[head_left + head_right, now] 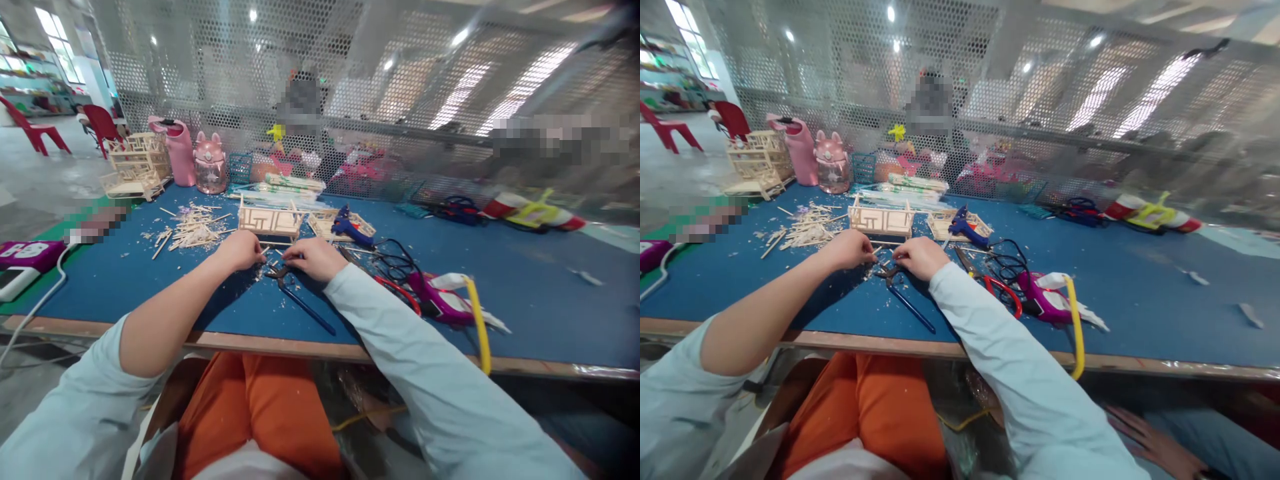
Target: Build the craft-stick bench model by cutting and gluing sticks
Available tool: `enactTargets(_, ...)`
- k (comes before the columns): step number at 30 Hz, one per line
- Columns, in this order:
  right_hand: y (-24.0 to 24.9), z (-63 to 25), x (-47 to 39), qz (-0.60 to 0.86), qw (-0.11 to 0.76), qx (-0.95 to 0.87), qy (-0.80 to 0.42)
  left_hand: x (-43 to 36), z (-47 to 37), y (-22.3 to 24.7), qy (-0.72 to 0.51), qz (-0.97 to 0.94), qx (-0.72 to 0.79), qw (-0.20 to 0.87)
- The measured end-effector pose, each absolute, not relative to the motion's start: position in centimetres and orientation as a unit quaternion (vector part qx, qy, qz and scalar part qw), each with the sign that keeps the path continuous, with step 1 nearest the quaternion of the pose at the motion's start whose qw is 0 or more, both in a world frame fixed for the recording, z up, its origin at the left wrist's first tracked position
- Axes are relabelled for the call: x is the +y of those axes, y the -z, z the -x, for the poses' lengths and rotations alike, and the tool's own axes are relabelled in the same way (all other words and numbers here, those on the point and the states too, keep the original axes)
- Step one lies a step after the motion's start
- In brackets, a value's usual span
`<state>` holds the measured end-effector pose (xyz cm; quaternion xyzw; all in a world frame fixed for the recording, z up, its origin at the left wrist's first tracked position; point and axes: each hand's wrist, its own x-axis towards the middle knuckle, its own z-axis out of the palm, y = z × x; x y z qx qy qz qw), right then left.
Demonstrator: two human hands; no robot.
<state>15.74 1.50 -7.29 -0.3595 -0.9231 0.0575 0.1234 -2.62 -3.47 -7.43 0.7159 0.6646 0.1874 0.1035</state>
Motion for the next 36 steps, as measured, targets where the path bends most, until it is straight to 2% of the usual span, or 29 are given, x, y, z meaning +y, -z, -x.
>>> enactTargets(4, 7.6, -13.9, 2.4, 0.352, 0.086, -0.93, -0.059, -3.4, 2.9, 7.4, -0.193, -0.7, 0.683, 0.082)
enactTargets(9, 7.8, -14.4, 1.8, 0.331, 0.111, -0.934, -0.068, -3.5, 2.6, 7.4, -0.209, -0.715, 0.662, 0.084)
enactTargets(13, 7.3, -15.2, 1.4, 0.315, 0.204, -0.919, -0.118, -3.6, 1.7, 7.4, -0.242, -0.735, 0.618, 0.139)
enactTargets(18, 7.8, -15.0, 1.5, 0.333, 0.295, -0.844, -0.301, -3.7, 1.1, 7.1, -0.316, -0.718, 0.601, 0.154)
enactTargets(22, 7.8, -14.5, 1.4, 0.346, 0.365, -0.725, -0.471, -3.8, 0.6, 7.2, -0.425, -0.627, 0.58, 0.301)
enactTargets(26, 7.1, -14.5, 1.2, 0.346, 0.408, -0.657, -0.532, -4.1, -0.1, 7.5, -0.502, -0.568, 0.497, 0.423)
enactTargets(31, 6.9, -14.7, 0.2, 0.362, 0.403, -0.71, -0.449, -4.4, -0.6, 7.5, -0.519, -0.499, 0.499, 0.482)
enactTargets(36, 7.3, -16.1, -2.7, 0.359, 0.343, -0.851, -0.172, -4.6, -1.0, 7.1, -0.51, -0.461, 0.519, 0.508)
